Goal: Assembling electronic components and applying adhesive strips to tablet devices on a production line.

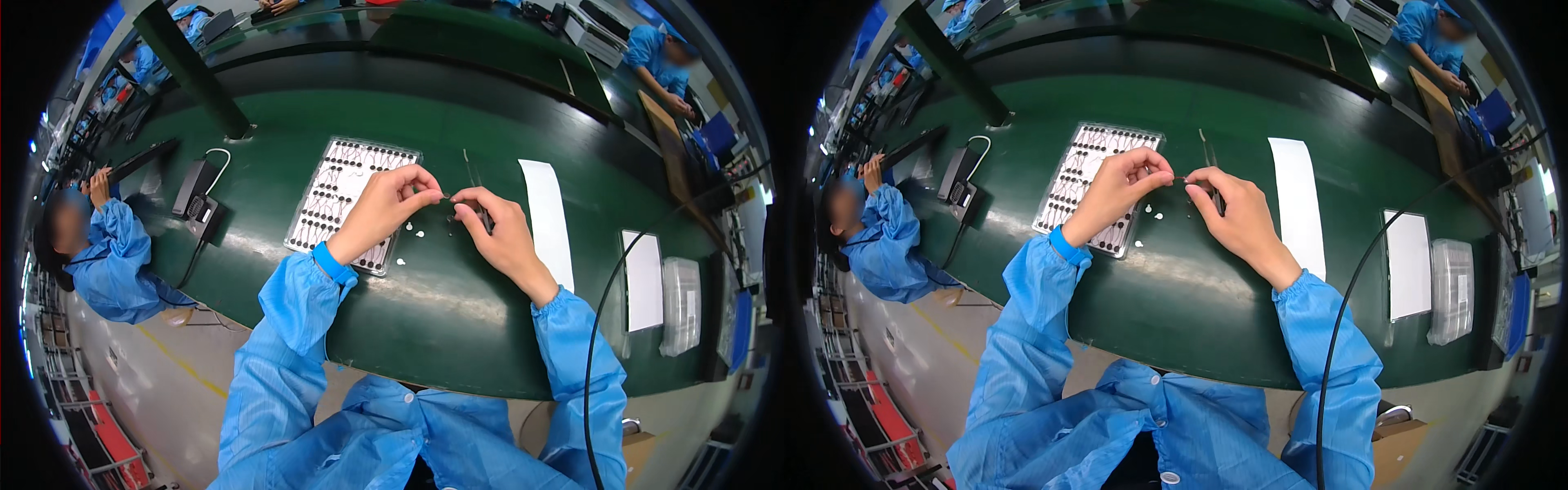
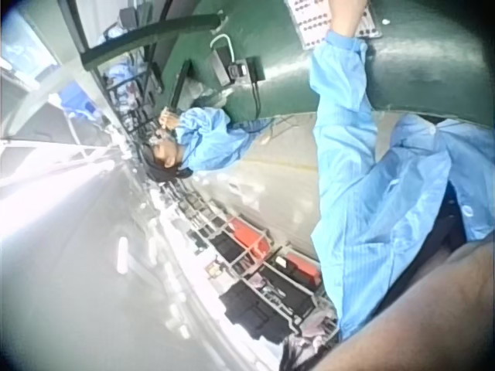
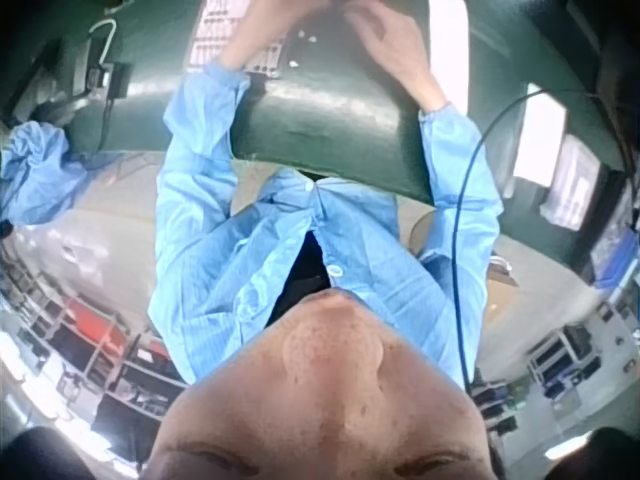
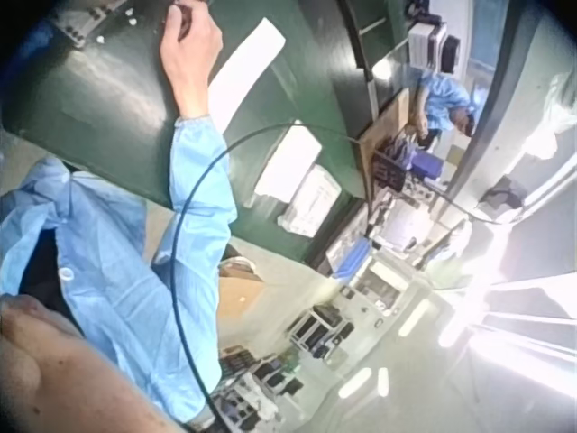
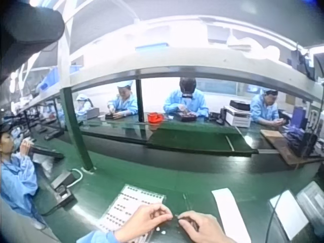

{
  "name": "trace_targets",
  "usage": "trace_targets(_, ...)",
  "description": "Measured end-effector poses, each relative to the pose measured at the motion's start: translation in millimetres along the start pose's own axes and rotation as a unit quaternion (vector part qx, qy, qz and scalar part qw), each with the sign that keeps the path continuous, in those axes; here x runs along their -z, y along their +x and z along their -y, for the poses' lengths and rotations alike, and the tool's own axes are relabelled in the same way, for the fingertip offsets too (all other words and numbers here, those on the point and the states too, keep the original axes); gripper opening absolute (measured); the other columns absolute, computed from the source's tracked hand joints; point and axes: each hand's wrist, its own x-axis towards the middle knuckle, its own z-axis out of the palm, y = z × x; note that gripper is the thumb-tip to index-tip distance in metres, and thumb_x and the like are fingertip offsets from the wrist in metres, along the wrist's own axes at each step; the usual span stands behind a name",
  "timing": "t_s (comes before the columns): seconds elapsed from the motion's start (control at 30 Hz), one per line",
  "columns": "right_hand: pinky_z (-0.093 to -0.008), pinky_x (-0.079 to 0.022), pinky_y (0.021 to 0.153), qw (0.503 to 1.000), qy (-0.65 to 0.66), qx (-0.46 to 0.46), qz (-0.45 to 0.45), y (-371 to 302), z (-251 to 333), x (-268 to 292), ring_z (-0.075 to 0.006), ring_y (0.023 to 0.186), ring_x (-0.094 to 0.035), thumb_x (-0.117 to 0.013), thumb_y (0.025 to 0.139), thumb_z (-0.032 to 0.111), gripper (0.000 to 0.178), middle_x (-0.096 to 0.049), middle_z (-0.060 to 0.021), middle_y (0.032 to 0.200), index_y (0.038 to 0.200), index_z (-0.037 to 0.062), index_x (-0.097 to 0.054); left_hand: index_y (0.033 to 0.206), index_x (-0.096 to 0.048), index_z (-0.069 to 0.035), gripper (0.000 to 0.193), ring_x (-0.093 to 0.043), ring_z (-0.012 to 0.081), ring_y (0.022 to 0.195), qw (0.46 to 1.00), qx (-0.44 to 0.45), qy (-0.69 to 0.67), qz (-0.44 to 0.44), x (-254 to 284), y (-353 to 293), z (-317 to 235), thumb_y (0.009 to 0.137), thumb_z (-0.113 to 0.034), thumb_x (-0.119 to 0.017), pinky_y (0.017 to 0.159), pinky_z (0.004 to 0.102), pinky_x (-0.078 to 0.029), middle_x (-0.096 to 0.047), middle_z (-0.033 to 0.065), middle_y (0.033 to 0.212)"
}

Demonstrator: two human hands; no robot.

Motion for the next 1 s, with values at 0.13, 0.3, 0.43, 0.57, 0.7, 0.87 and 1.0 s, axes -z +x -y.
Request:
trace_targets(0.13,-0.0334,-0.05,0.062,1.0,0.016,0.001,0.024,0.2,1.9,0.0,-0.023,0.068,-0.067,-0.066,0.097,0.017,0.014,-0.071,-0.0098,0.078,0.103,0.0042,-0.068,0.097,-0.072,-0.001,0.01,-0.051,0.0022,0.063,0.999,-0.011,-0.03,-0.001,-11.8,-3.8,1.7,0.093,-0.01,-0.074,0.058,0.0219,-0.044,-0.067,-0.0023,0.076)
trace_targets(0.3,-0.0317,-0.05,0.063,0.997,0.074,0.009,0.012,-1.8,-3.2,-3.8,-0.0204,0.067,-0.067,-0.062,0.099,0.015,0.014,-0.069,-0.0094,0.073,0.096,0.0019,-0.065,0.099,-0.071,-0.001,0.01,-0.053,0.0031,0.065,0.997,-0.006,-0.079,0.011,-23.5,-9.6,-1.3,0.094,-0.009,-0.074,0.059,0.0218,-0.046,-0.069,-0.0008,0.08)
trace_targets(0.43,-0.0254,-0.042,0.063,0.987,0.154,-0.027,0.027,-2.9,2.7,-0.1,-0.0081,0.069,-0.056,-0.056,0.103,0.013,0.016,-0.06,-0.0018,0.074,0.092,0.0013,-0.061,0.1,-0.07,-0.001,0.011,-0.058,0.005,0.066,0.995,-0.038,-0.093,0.021,-24.7,-11.2,-1.6,0.093,-0.008,-0.074,0.061,0.0219,-0.049,-0.071,0.0015,0.083)
trace_targets(0.57,-0.0261,-0.039,0.056,0.983,0.186,-0.005,0.011,-3.2,-5.4,-3.9,-0.0072,0.06,-0.052,-0.058,0.101,0.015,0.017,-0.06,-0.0033,0.066,0.093,0.0014,-0.063,0.099,-0.069,-0.001,0.011,-0.061,0.006,0.065,0.995,-0.045,-0.08,0.046,-20.6,-11.0,-5.1,0.093,-0.008,-0.074,0.06,0.0222,-0.049,-0.072,0.0021,0.084)
trace_targets(0.7,-0.0263,-0.039,0.056,0.984,0.175,-0.001,0.024,-3.0,-2.4,-3.7,-0.0072,0.06,-0.053,-0.058,0.1,0.015,0.017,-0.061,-0.003,0.066,0.09,0.002,-0.062,0.099,-0.068,-0.001,0.011,-0.062,0.0067,0.065,0.995,-0.026,-0.067,0.068,-15.6,-12.5,-5.2,0.093,-0.008,-0.074,0.06,0.0229,-0.049,-0.072,0.0024,0.084)
trace_targets(0.87,-0.0262,-0.039,0.055,0.987,0.154,-0.014,0.041,-3.9,-1.9,-3.0,-0.0076,0.06,-0.053,-0.057,0.099,0.014,0.017,-0.061,-0.0029,0.066,0.089,0.0019,-0.061,0.102,-0.064,-0.001,0.01,-0.063,0.0087,0.065,0.994,-0.043,-0.018,0.098,-18.1,-14.5,-3.4,0.097,-0.008,-0.068,0.06,0.024,-0.049,-0.072,0.0045,0.087)
trace_targets(1.0,-0.0255,-0.038,0.055,0.985,0.171,-0.016,0.001,-2.6,-9.1,-5.4,-0.0068,0.06,-0.053,-0.057,0.1,0.014,0.017,-0.061,-0.0022,0.066,0.089,0.0017,-0.062,0.103,-0.06,-0.001,0.008,-0.062,0.0087,0.065,0.993,-0.049,-0.056,0.094,-15.7,-10.5,0.7,0.1,-0.008,-0.064,0.06,0.0243,-0.049,-0.073,0.0057,0.09)
